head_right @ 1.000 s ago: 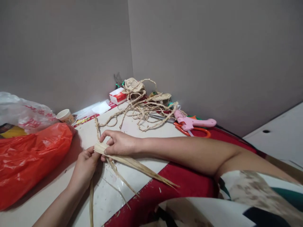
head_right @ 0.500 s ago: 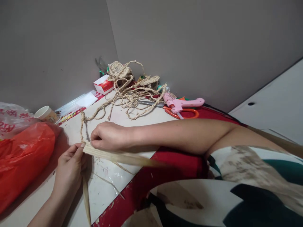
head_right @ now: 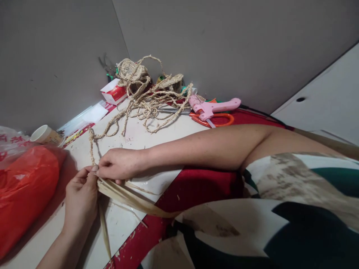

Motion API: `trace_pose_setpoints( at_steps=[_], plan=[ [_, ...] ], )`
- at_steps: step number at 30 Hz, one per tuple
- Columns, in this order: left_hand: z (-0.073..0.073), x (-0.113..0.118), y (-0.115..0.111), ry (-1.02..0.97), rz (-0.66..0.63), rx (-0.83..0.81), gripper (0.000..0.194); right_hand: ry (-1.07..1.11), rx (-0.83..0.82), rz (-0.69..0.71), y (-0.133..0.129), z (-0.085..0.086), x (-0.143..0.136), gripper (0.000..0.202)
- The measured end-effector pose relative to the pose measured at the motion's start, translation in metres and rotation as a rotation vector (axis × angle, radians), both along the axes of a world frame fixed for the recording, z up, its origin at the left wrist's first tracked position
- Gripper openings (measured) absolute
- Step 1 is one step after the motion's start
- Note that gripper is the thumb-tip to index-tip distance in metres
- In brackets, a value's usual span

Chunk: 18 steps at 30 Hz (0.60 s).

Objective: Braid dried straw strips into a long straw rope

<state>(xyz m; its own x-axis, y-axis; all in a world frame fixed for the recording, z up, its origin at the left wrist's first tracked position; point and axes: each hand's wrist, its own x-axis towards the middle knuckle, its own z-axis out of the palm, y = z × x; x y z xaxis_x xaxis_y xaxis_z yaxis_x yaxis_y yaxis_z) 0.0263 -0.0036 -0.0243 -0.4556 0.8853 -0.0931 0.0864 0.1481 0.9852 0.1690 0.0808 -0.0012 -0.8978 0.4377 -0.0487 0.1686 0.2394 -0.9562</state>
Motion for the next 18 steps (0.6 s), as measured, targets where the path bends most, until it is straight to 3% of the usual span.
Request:
trace_pose_setpoints(
  at_steps=[2,5,12,18],
  plan=[
    [-0.001,-0.001,0.000,0.008,-0.012,0.019,0.022,0.031,0.064,-0.010,0.001,0.002,0.001,0.025],
    [-0.002,-0.003,0.001,0.014,-0.025,0.016,0.022,0.076,0.091,-0.018,0.006,0.005,0.002,0.012],
    [0.001,-0.001,0.000,-0.042,0.042,0.014,0.022,-0.128,-0.271,0.065,0.017,0.011,0.005,0.011],
    [0.003,0.003,-0.001,-0.092,0.063,-0.002,0.023,-0.131,-0.135,0.046,0.008,0.006,0.002,0.005]
  ],
)
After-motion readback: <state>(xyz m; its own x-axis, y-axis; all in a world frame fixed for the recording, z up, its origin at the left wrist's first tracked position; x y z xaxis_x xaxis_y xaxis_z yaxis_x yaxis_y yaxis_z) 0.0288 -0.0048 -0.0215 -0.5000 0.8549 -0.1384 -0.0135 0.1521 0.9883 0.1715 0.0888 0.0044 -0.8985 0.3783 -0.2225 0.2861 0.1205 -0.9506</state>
